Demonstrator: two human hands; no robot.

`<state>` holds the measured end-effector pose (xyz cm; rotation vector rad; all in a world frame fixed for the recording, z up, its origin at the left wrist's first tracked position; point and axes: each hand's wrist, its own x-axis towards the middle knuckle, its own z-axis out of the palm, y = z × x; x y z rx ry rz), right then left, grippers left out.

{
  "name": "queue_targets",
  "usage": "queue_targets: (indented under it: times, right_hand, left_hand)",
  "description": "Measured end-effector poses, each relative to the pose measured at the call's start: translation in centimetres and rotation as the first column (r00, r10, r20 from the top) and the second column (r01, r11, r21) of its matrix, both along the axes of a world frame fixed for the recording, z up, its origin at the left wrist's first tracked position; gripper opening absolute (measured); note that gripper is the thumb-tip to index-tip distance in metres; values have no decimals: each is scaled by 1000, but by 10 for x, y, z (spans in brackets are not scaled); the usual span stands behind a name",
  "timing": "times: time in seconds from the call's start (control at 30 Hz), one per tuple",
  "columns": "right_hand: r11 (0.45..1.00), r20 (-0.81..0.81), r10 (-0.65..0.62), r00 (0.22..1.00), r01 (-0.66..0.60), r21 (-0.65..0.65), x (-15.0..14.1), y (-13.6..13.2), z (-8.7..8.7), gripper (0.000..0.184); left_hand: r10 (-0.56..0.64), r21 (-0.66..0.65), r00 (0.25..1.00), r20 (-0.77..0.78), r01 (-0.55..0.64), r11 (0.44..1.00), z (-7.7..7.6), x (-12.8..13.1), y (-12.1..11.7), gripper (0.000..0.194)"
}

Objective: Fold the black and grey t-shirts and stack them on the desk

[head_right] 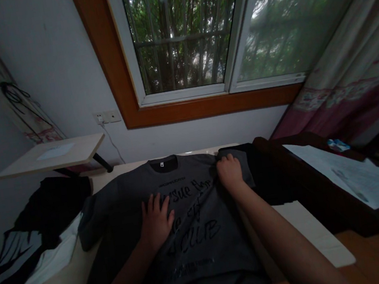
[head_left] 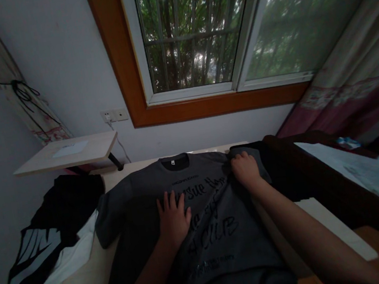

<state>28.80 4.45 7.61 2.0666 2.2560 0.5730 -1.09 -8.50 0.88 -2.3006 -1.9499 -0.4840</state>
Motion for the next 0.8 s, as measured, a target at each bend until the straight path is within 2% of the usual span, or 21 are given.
queue_targets:
  times: [0.2,0.33,0.43,0.53,0.63,0.7,0.8]
  right_hand:
    - [997,-56,19,998,-15,72,-12,-5,-3,29]
    - [989,-127,103,987,-87,123,-37,-18,-9,28]
    - [975,-193,210,959,-191,114,-57,-25,-18,25]
    - [913,-276,406,871,-401,77,-69,-29,-34,27]
    - [801,-372,574,729,-594,72,-66,-30,-55,34]
    - [769,-434,604,668,-632,97,-58,-32,-68,38]
    - [775,-505,586,633,-620,123,-44,-33,-79,40]
  left_hand:
    - [-141,-9,986,93,142,990,-7,22,1,49]
    - [-197,5,965,173,199,980,-4,16,7,46]
    - [-254,-9,927,278,267,964,2,2,16,41]
    - [-238,-8,876,420,266,964,9,-21,26,34]
    - [-127,9,872,474,139,990,19,-57,36,34]
    - [-31,6,896,442,32,999,28,-91,42,38]
    - [141,1,956,257,-146,989,43,-150,46,43]
